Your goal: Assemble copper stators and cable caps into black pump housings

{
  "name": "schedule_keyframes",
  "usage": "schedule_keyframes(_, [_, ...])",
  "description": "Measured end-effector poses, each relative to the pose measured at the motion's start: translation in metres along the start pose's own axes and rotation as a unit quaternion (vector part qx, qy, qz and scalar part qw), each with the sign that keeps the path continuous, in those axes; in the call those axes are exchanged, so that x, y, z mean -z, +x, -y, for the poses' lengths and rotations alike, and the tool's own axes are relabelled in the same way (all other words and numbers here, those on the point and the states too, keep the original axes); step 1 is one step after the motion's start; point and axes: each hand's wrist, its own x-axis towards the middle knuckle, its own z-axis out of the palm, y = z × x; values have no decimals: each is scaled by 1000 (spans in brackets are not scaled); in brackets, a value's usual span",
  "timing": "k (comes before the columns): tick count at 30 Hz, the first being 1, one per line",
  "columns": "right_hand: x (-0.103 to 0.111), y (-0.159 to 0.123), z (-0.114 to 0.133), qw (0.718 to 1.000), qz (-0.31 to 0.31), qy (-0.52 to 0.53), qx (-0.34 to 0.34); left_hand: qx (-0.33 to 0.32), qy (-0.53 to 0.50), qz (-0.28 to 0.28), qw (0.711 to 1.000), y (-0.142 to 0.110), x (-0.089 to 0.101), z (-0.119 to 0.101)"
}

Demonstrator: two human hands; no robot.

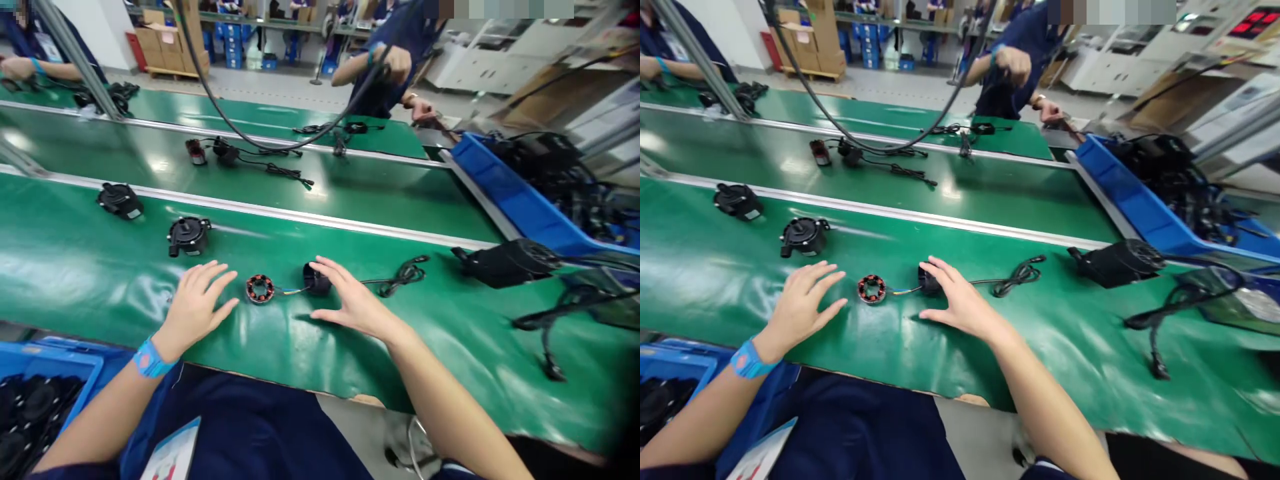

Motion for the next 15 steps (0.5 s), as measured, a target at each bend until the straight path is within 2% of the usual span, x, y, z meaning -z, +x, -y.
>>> schedule_keyframes(4, [1,3,13,995,86,39,-30,-115,-50,25,992,8,-14,-6])
schedule_keyframes(7, [-3,-5,30,970,207,125,-8,-170,-108,32,979,12,-24,-10])
schedule_keyframes(10, [-16,-11,44,942,265,208,14,-169,-160,57,971,14,-29,-7])
schedule_keyframes(12, [-26,-14,48,926,277,256,23,-151,-193,77,966,15,-31,-6])
schedule_keyframes(15, [-33,-17,47,906,288,312,0,-130,-244,93,956,14,-30,-3])
